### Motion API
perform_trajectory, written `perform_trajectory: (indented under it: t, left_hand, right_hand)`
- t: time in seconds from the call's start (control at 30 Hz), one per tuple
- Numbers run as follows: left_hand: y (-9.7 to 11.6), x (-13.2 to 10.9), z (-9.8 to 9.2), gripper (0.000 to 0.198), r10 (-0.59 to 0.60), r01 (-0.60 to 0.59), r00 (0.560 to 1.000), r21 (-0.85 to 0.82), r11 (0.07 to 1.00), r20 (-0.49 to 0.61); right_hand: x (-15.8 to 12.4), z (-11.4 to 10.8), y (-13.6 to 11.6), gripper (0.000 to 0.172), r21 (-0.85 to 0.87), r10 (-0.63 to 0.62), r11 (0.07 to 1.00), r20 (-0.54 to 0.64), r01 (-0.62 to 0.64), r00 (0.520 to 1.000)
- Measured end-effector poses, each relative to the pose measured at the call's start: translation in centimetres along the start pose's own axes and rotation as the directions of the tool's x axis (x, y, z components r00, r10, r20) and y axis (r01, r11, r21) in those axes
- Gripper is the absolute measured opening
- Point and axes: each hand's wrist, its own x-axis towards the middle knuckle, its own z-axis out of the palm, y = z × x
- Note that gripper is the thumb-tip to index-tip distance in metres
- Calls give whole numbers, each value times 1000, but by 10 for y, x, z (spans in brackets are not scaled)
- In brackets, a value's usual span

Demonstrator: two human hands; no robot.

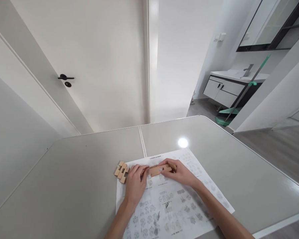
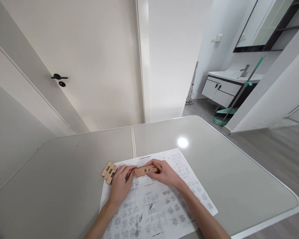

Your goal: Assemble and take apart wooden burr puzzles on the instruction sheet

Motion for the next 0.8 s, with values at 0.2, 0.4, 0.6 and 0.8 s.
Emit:
perform_trajectory:
  t: [0.2, 0.4, 0.6, 0.8]
  left_hand:
    - [6, -3, 6, 27, 8, -9, 999, 20, 1000, 51]
    - [14, 1, -6, 44, -152, 149, 988, -278, 949, 12]
    - [25, 4, -13, 49, -151, 270, 947, -445, 854, 285]
    - [29, 2, -12, 42, -149, 219, 969, -409, 886, 197]
  right_hand:
    - [1, -6, -7, 34, 223, 84, 972, -56, -70, 995]
    - [2, 1, -10, 33, 193, 32, 981, -37, -25, 999]
    - [-2, 9, -8, 33, 209, 15, 978, 27, -20, 1000]
    - [6, 11, -4, 62, 509, 162, 856, -101, -89, 982]
